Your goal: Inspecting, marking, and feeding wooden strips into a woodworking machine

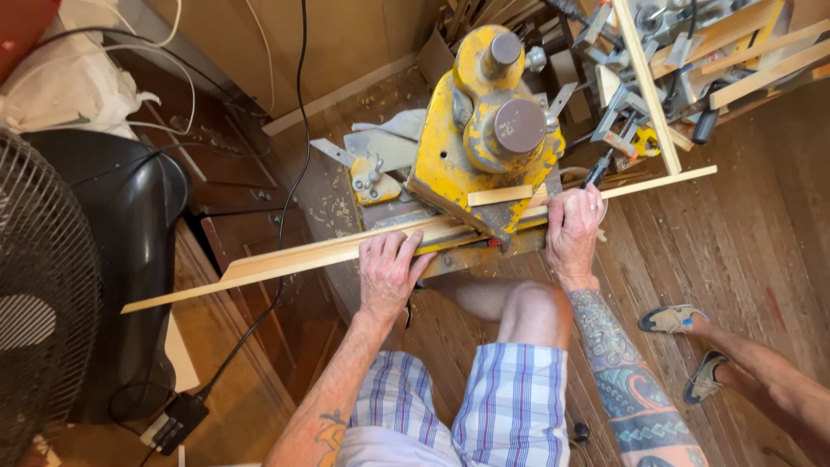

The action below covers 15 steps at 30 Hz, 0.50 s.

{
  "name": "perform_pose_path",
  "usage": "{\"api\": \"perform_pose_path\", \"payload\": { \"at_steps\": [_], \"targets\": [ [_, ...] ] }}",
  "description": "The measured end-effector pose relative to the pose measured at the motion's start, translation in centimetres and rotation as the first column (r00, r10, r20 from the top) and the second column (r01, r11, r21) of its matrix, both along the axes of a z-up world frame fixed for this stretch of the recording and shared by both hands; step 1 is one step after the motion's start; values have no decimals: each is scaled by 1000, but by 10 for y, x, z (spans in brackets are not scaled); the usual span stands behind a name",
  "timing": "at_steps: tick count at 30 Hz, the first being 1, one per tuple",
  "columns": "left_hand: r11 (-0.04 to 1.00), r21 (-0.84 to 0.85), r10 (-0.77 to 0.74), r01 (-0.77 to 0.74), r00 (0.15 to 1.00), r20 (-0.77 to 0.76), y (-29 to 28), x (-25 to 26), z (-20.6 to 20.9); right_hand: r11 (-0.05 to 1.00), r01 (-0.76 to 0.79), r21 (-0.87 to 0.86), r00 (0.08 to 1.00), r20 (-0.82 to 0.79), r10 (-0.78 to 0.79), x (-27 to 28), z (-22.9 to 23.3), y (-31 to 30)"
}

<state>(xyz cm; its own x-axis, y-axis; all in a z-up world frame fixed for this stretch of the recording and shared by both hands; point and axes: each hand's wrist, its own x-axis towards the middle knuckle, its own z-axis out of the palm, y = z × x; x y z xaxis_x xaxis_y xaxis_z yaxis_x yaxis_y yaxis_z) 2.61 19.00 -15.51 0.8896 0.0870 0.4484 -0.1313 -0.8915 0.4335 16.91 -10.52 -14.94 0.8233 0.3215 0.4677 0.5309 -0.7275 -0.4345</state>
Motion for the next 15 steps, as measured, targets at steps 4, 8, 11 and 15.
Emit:
{"api": "perform_pose_path", "payload": {
  "at_steps": [4, 8, 11, 15],
  "targets": [
    [1000, -6, 3, -3, 1000, -17, -2, -4, 1, 1000, -4, -4, 1000, 4, 4, -4, -1, -2],
    [1000, 10, -2, 2, 1000, -14, 3, 6, 1, 1000, -6, -12, 1000, 23, 6, 7, 0, 3],
    [1000, 8, -5, 5, 999, -46, 1, -2, 1, 1000, 4, -16, 1000, 7, -4, -2, -2, 0],
    [1000, -14, -4, 3, 1000, -29, 0, -1, -5, 1000, 13, -22, 1000, 28, -12, 0, 4, 3]
  ]
}}
